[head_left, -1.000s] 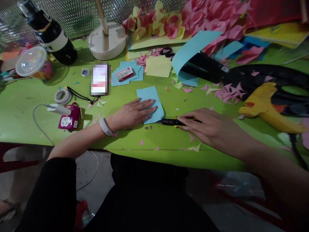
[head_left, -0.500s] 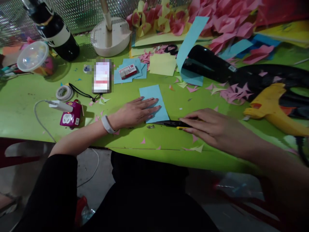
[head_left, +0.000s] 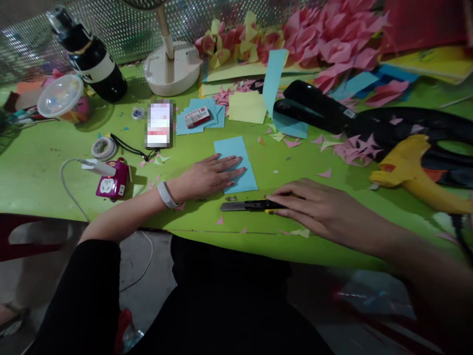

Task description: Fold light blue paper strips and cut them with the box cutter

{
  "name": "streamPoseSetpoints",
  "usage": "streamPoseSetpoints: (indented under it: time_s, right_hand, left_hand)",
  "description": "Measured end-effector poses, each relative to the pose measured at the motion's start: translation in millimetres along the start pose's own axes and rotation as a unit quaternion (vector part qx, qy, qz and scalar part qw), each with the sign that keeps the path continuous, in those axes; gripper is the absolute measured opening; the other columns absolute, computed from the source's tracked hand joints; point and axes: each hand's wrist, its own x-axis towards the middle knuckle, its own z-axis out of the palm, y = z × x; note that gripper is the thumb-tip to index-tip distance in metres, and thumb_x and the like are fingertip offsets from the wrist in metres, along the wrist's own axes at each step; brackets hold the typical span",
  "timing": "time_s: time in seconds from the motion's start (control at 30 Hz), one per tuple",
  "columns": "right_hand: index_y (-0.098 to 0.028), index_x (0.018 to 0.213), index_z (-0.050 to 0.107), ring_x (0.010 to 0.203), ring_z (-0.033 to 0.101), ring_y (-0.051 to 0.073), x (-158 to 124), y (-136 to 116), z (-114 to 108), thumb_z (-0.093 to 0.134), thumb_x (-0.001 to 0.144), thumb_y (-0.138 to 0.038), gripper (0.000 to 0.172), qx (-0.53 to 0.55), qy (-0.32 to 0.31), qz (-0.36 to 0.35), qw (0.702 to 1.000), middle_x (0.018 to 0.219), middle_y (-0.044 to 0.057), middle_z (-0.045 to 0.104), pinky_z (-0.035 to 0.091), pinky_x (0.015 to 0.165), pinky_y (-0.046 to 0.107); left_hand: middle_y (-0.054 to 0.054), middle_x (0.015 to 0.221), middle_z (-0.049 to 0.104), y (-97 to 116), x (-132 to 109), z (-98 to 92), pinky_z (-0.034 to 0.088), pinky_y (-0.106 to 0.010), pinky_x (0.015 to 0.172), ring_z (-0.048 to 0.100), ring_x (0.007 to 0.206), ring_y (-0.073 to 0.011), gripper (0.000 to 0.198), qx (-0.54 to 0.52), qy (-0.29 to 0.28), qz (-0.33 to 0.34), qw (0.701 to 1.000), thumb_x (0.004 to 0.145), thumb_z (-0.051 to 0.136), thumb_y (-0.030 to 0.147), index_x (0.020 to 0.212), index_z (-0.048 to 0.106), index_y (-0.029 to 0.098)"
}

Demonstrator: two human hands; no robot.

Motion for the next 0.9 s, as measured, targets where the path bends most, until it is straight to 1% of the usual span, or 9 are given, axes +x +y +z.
streamPoseSetpoints:
  time_s: [0.1,0.27,0.37,0.47,0.57,0.67,0.73,0.8,0.9]
  right_hand:
    - [-0.033,0.128,0.078,0.1,0.073,0.033,-16.5,16.7,-7.2,0.047,0.11,-0.045,0.038,-0.007,0.04,0.066,0.997,0.113,0.011,0.076,0.06,0.085,0.047]
    - [-0.028,0.123,0.076,0.103,0.072,0.041,-42.8,47.7,-17.5,0.039,0.108,-0.06,0.051,-0.105,0.09,0.178,0.974,0.112,0.014,0.074,0.06,0.088,0.063]
    - [-0.03,0.118,0.075,0.106,0.071,0.044,-31.7,43.8,-18.8,0.041,0.107,-0.057,0.046,-0.139,0.093,0.188,0.968,0.109,0.015,0.074,0.058,0.09,0.067]
    - [-0.031,0.112,0.076,0.112,0.07,0.042,4.4,23.5,-12.6,0.043,0.108,-0.052,0.04,-0.116,0.093,0.179,0.973,0.111,0.015,0.075,0.055,0.097,0.065]
    - [-0.025,0.107,0.077,0.108,0.072,0.039,49.0,2.8,1.9,0.053,0.102,-0.06,0.043,-0.055,0.024,0.164,0.985,0.11,0.016,0.076,0.058,0.09,0.057]
    - [-0.021,0.111,0.076,0.117,0.069,0.041,81.0,-9.8,17.0,0.071,0.089,-0.069,0.053,-0.059,-0.043,0.204,0.976,0.12,0.018,0.075,0.057,0.091,0.053]
    - [-0.02,0.112,0.074,0.118,0.067,0.042,90.8,-13.8,23.1,0.077,0.085,-0.067,0.055,-0.07,-0.063,0.218,0.971,0.123,0.019,0.074,0.056,0.089,0.051]
    - [-0.021,0.105,0.072,0.111,0.069,0.039,93.4,-15.3,25.4,0.078,0.086,-0.063,0.046,-0.059,-0.071,0.222,0.971,0.116,0.017,0.075,0.055,0.085,0.048]
    - [-0.024,0.089,0.067,0.097,0.07,0.033,92.2,-14.7,25.1,0.077,0.089,-0.056,0.034,-0.011,-0.069,0.218,0.973,0.101,0.012,0.075,0.054,0.079,0.044]
  left_hand:
    - [-0.01,0.171,0.045,-4.0,-2.2,-4.2,0.017,-0.048,0.139,0.035,0.164,-0.0229,0.048,-0.036,-0.006,0.029,0.999,0.114,0.045,0.03,0.161,0.053,0.023]
    - [-0.006,0.172,0.044,-10.0,-5.1,-19.3,0.012,-0.047,0.14,0.031,0.165,-0.0198,0.051,-0.123,-0.058,0.072,0.988,0.113,0.042,0.022,0.164,0.049,0.024]
    - [-0.005,0.168,0.05,-8.6,-5.9,-24.2,0.016,-0.045,0.139,0.039,0.162,-0.0182,0.052,-0.167,-0.055,0.062,0.982,0.112,0.042,0.02,0.163,0.05,0.027]
    - [-0.006,0.163,0.058,-7.6,-5.8,-26.0,0.027,-0.043,0.137,0.051,0.155,-0.0179,0.049,-0.198,-0.004,0.051,0.979,0.111,0.048,0.021,0.159,0.056,0.027]
    - [-0.01,0.157,0.064,-15.5,-4.9,-31.9,0.043,-0.044,0.129,0.06,0.146,-0.021,0.045,-0.195,0.098,-0.018,0.976,0.108,0.058,0.027,0.153,0.062,0.024]
    - [-0.013,0.155,0.065,-36.8,-3.5,-42.8,0.046,-0.046,0.127,0.059,0.146,-0.0246,0.048,-0.132,0.189,-0.125,0.965,0.106,0.061,0.033,0.152,0.062,0.02]
    - [-0.015,0.159,0.061,-56.6,-2.3,-49.2,0.044,-0.046,0.128,0.056,0.149,-0.027,0.054,-0.083,0.205,-0.178,0.959,0.104,0.064,0.034,0.156,0.057,0.019]
    - [-0.015,0.161,0.058,-77.0,-0.2,-52.9,0.043,-0.047,0.128,0.054,0.15,-0.0294,0.061,-0.048,0.203,-0.217,0.954,0.1,0.067,0.035,0.158,0.054,0.019]
    - [-0.021,0.159,0.058,-100.5,5.7,-55.6,0.042,-0.05,0.126,0.052,0.15,-0.0369,0.077,-0.022,0.161,-0.273,0.948,0.09,0.076,0.041,0.157,0.053,0.012]
